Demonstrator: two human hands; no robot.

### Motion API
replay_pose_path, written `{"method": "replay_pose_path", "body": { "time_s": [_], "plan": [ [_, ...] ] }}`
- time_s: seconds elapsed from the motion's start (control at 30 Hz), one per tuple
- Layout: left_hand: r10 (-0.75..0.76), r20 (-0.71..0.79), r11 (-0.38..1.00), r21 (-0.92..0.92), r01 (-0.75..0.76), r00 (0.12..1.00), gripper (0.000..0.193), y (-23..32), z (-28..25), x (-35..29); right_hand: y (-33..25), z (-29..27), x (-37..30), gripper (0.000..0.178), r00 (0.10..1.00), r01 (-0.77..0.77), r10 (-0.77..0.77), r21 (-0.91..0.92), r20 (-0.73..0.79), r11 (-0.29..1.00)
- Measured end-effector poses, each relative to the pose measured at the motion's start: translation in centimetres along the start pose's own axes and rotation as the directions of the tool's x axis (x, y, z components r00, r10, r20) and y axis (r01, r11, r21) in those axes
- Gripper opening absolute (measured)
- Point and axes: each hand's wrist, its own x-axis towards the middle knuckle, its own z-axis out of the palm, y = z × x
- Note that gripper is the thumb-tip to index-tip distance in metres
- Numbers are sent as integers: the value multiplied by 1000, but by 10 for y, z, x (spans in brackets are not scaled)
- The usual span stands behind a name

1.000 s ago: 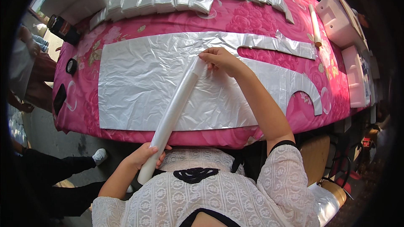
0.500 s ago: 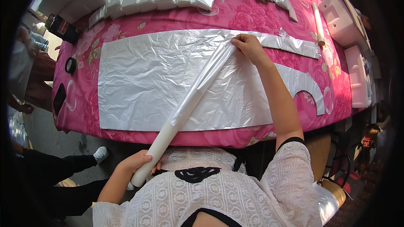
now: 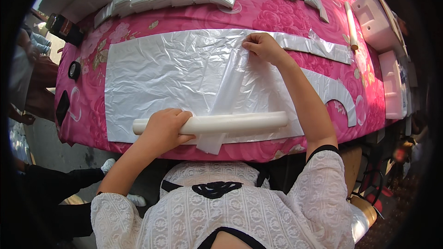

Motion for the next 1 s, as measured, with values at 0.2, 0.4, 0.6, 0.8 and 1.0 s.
{"method": "replay_pose_path", "body": {
  "time_s": [0.2, 0.4, 0.6, 0.8, 1.0],
  "plan": [
    [597, -195, 802, 134, -582, 778, 68, 15, 65, 18, -17, 13, 13, 14, 996, 16, -3, -139, 88, 990],
    [557, 42, 817, 152, -556, 830, 79, 26, 91, 10, -19, 10, 18, 26, 1000, -13, 14, -140, 7, 990],
    [535, 35, 821, 215, -529, 844, 79, 28, 94, 7, -47, 46, -84, 46, 905, 381, -425, -425, -11, 821],
    [472, 12, 853, 248, -460, 882, 78, 37, 99, 2, -28, 86, -159, 51, 892, 422, -425, -610, 150, 670],
    [404, 39, 883, 244, -401, 914, 77, 42, 106, -4, -16, 63, -76, 50, 806, 465, -589, -671, 51, 578]
  ]
}}
